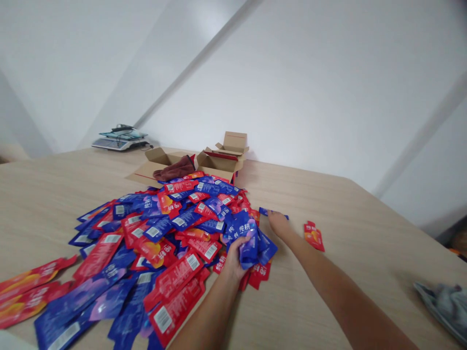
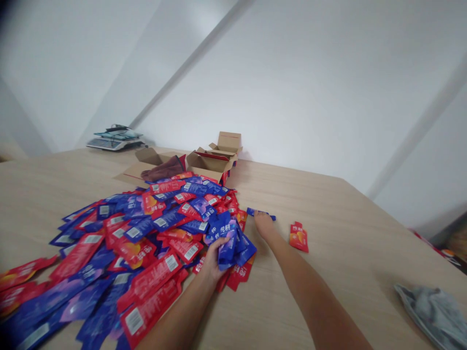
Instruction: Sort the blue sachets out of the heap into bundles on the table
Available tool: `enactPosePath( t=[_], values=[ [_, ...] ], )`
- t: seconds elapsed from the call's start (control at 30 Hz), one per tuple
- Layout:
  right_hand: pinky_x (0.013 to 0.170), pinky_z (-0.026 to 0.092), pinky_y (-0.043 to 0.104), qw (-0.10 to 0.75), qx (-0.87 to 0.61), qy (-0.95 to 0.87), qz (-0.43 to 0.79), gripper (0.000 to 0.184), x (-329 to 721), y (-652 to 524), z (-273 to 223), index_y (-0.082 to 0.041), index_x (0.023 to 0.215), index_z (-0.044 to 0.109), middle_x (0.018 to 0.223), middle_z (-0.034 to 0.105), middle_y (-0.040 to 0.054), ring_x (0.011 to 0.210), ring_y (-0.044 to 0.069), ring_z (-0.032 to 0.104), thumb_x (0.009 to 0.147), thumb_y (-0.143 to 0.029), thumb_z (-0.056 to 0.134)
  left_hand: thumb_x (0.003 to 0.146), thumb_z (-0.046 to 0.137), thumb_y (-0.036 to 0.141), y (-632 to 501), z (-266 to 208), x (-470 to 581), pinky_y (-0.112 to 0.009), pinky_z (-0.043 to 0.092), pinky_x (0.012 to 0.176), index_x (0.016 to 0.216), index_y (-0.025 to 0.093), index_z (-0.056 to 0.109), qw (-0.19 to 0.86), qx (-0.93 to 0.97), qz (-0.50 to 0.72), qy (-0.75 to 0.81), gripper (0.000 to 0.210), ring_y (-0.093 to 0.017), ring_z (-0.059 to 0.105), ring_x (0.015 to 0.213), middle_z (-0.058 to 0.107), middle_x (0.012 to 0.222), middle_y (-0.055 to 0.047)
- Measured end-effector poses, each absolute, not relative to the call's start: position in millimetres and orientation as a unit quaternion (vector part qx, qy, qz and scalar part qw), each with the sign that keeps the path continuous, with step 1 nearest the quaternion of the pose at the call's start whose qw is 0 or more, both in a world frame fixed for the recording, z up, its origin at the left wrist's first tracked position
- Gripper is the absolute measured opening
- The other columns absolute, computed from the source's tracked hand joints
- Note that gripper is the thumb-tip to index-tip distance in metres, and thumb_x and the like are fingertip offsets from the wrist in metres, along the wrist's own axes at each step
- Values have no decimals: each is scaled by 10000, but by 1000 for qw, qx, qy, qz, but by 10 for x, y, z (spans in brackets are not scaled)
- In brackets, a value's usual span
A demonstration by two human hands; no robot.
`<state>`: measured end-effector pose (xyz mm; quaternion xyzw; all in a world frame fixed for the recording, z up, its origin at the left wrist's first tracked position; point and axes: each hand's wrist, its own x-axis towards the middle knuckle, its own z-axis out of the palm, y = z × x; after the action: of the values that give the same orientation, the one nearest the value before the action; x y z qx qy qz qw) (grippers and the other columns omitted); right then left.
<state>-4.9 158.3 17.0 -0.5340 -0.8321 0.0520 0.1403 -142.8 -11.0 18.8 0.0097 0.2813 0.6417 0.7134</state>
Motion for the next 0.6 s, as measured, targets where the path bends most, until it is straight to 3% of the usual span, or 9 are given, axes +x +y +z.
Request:
enactPosePath(
  t=[0.2,0.33,0.4,0.5,0.6],
  values=[
    [828,441,292,211,-565,-793,90,287,464,1251,335,-163,972,631,985,681,104,944,200,616,806,-133,398,688,669,153,-121,229,-1359,-381,553,766,948,106,610,723,39,624,294,270,-209,687,679,710,783,-70],
    [879,449,360,472,-441,-729,228,277,658,769,597,-209,939,653,1035,675,67,993,217,600,807,-230,411,689,671,134,-118,215,-1272,-368,558,760,963,102,606,729,60,611,303,283,-207,689,697,708,791,-72],
    [946,411,390,541,-362,-714,257,235,636,486,665,-229,874,683,1154,629,67,1083,237,556,791,-255,464,701,671,139,-131,227,-1208,-364,561,751,991,102,604,736,80,600,303,299,-210,690,712,707,818,-80],
    [1008,358,389,506,-350,-746,256,192,523,153,587,-244,832,725,1271,553,62,1169,249,494,749,-249,552,750,661,216,-169,274,-1114,-362,553,776,1072,123,594,745,122,598,268,341,-223,686,805,700,939,-100],
    [1054,307,409,458,-359,-762,284,317,440,-12,378,-291,1006,703,1343,490,32,1239,232,436,746,-222,534,770,651,249,-211,309,-1047,-335,552,769,1067,118,605,746,142,593,267,328,-213,685,794,696,963,-108]
  ],
)
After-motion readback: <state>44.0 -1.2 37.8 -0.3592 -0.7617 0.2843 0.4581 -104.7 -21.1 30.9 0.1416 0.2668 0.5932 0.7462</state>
